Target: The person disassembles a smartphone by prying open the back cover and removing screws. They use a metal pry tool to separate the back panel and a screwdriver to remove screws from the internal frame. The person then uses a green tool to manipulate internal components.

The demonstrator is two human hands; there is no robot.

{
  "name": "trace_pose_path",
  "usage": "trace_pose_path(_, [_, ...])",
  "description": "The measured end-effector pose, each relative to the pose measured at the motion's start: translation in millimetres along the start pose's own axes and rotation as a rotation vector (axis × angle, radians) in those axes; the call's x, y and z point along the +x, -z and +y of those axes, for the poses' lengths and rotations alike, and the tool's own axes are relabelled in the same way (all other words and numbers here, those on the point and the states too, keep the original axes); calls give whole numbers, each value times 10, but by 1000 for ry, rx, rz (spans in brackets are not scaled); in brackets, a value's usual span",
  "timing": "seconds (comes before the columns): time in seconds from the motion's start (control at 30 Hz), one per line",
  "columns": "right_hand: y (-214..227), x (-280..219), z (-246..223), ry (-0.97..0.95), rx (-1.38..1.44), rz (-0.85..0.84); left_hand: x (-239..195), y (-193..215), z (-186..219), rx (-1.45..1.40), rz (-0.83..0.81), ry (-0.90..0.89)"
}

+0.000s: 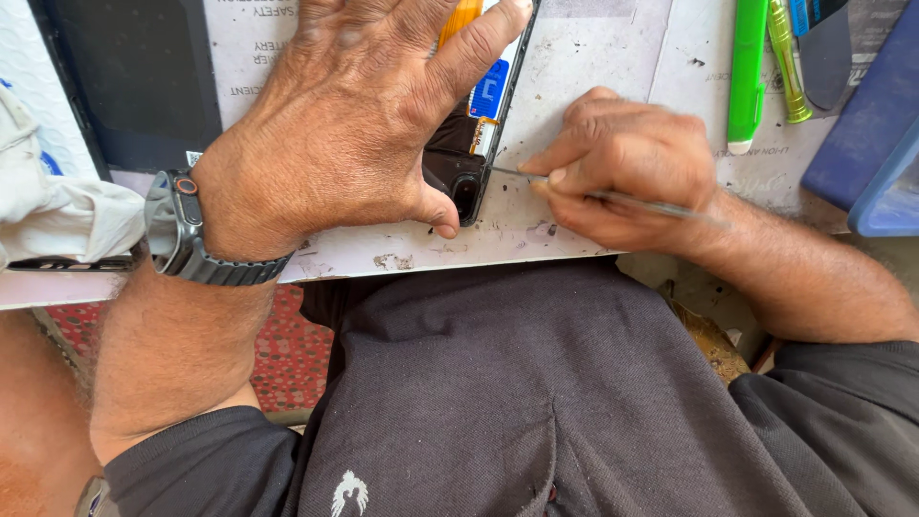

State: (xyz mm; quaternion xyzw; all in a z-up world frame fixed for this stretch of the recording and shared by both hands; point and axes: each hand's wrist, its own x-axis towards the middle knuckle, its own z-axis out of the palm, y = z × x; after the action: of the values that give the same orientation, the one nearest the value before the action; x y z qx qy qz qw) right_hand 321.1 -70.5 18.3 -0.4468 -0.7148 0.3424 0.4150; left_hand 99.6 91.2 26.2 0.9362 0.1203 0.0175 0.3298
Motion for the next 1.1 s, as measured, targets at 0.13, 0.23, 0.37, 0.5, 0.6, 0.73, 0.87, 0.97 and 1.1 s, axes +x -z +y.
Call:
trace_pose_path(0.13, [4, 44, 6, 32, 13, -24, 11, 16, 4, 19, -13, 6])
trace_pose_path(0.23, [12, 50, -7, 25, 27, -41, 16, 19, 2, -3, -22, 15])
trace_pose_path(0.37, [14, 56, -13, 17, 28, -51, 18, 13, -5, -5, -29, 14])
trace_pose_path(0.5, [1, 29, 4, 75, 40, -91, 7, 7, -3, 12, -31, 12])
trace_pose_path(0.6, [4, 16, 18, -18, 27, -7, 7, 20, -1, 1, -40, 18])
trace_pose_path(0.73, [-5, 23, -4, 60, -1, -58, 19, 18, 8, 6, -31, 21])
trace_pose_path(0.87, [-19, 30, -17, 76, -12, -68, 5, 35, 6, -10, -52, 29])
trace_pose_path(0.97, [-31, -2, -6, 58, -43, -42, 11, 29, -1, -23, -65, 24])
trace_pose_path(1.1, [-51, -19, 19, 76, -9, -61, 3, 21, -1, -12, -37, 25])
